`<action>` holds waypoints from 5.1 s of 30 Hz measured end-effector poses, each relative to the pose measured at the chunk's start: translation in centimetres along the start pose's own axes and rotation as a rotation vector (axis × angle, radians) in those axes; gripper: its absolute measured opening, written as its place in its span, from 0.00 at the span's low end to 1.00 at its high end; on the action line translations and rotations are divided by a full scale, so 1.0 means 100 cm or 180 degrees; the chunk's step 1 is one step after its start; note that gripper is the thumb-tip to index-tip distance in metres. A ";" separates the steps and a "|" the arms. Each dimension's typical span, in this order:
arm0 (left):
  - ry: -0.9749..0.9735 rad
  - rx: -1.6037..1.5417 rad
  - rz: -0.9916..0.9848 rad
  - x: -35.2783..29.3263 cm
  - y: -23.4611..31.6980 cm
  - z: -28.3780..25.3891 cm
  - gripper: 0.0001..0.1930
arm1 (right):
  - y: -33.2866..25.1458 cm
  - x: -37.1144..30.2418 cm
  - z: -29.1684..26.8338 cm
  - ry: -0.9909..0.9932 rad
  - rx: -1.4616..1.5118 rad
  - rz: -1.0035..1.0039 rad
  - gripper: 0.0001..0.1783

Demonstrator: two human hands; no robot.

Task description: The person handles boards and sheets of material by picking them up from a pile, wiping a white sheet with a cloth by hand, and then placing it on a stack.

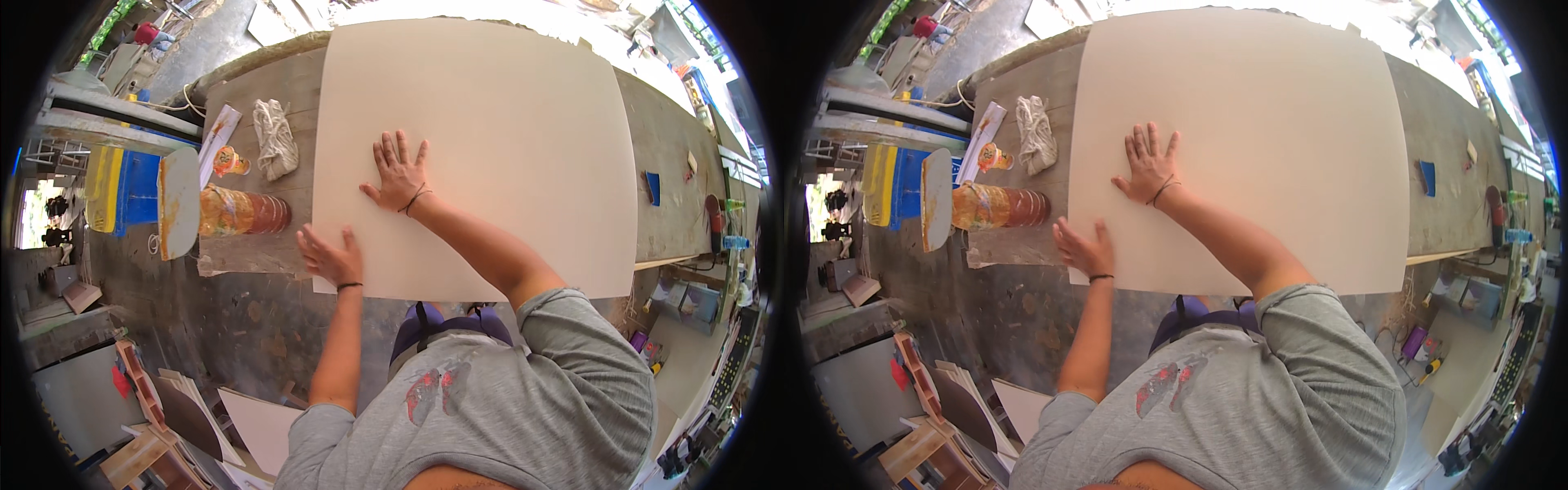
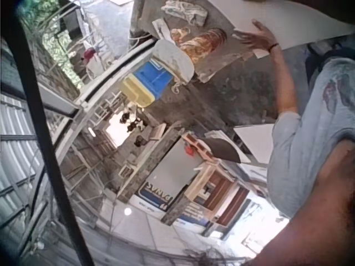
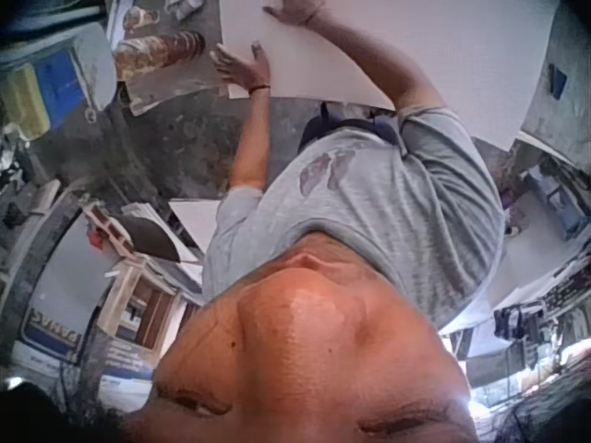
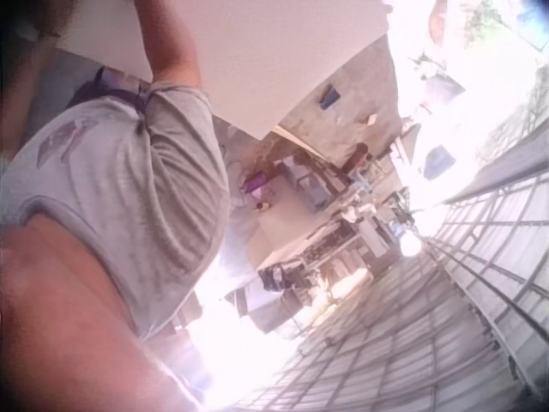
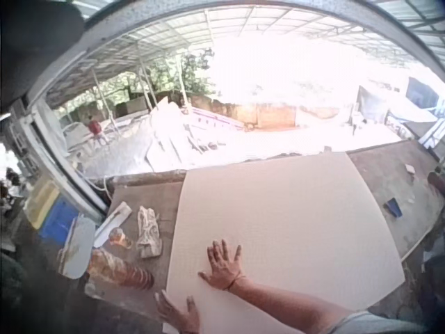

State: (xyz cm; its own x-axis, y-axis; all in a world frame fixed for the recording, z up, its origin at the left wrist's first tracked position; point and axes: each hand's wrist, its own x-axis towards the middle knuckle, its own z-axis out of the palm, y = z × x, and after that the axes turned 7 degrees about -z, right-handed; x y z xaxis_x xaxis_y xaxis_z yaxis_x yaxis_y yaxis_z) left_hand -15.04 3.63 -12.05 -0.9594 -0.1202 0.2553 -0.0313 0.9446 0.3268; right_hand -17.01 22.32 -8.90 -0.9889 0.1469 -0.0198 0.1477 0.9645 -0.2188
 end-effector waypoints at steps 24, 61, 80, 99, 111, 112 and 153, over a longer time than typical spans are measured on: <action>-0.0796 0.0441 0.0861 0.012 0.011 -0.019 0.36 | 0.079 0.186 -0.013 0.0170 -0.0083 -0.0264 0.50; -0.0784 -0.0027 0.0471 0.013 0.019 -0.013 0.43 | 0.243 0.281 -0.037 0.0558 -0.0241 0.0891 0.42; -0.0842 0.0547 0.1045 0.006 0.006 -0.005 0.42 | 0.291 0.079 -0.019 0.0959 -0.0387 0.1546 0.45; -0.0411 0.0295 0.1560 0.030 -0.007 0.019 0.38 | 0.222 -0.221 -0.027 0.0644 0.0047 0.2008 0.44; -0.0816 0.1094 0.0753 0.092 0.099 0.060 0.43 | 0.331 -0.236 -0.043 0.0798 -0.0343 0.3474 0.55; -0.0802 0.1078 0.0780 0.092 0.098 0.060 0.44 | 0.350 -0.206 -0.047 0.0754 -0.0298 0.3345 0.56; -0.2013 -0.0512 0.4452 -0.122 0.096 -0.054 0.50 | 0.156 -0.401 -0.007 0.4074 0.5846 0.3602 0.03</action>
State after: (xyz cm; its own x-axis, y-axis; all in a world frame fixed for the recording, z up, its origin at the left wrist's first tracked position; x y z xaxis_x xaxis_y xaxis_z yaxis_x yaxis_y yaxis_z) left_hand -2.12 12.53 -7.07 -0.1551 0.9874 0.0302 0.9538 0.1417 0.2650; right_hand 24.92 31.60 -10.84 -0.0251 0.8676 -0.4967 -0.4641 -0.4501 -0.7629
